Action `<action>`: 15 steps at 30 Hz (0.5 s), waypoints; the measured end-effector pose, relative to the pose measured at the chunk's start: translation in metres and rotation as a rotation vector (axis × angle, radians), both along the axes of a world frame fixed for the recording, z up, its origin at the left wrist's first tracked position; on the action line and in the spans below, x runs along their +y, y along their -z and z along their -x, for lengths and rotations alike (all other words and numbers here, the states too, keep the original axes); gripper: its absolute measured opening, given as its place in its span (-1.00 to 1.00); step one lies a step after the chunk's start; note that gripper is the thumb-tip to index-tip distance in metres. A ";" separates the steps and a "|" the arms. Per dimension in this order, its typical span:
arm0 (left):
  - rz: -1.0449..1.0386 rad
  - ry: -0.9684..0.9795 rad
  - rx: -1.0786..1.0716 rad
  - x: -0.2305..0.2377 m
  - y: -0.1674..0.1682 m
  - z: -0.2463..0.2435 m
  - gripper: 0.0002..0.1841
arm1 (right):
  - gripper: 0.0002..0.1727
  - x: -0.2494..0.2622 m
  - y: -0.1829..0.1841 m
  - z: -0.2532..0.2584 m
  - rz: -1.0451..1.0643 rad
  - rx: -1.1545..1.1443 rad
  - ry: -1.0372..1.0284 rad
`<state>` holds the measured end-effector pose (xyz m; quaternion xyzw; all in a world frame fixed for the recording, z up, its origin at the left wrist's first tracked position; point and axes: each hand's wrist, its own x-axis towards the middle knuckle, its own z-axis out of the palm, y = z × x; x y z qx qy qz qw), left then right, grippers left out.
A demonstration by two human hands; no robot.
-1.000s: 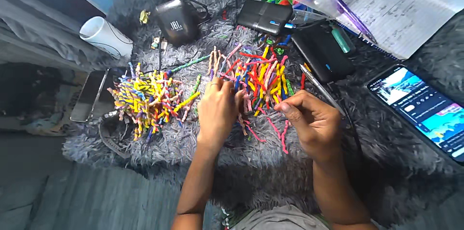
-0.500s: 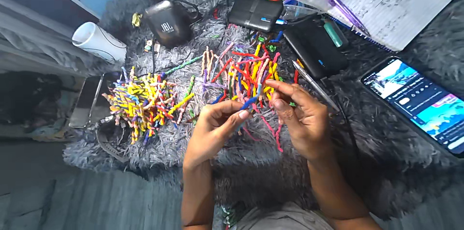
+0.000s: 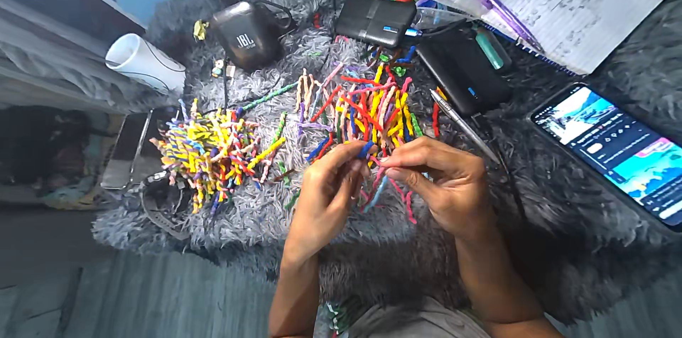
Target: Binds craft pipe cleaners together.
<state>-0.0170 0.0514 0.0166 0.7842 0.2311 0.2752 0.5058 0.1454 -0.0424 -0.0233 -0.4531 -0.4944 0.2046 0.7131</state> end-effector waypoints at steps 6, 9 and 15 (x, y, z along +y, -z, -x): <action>-0.088 0.089 0.022 -0.014 -0.009 -0.001 -0.75 | -0.91 0.001 0.000 -0.001 -0.131 0.023 -0.001; -0.129 0.096 0.006 -0.019 -0.011 -0.001 -0.74 | -0.90 0.001 0.001 0.000 -0.155 -0.044 0.081; -0.110 0.082 -0.026 -0.020 -0.009 0.000 -0.75 | -0.91 0.004 0.001 0.003 -0.170 -0.163 0.198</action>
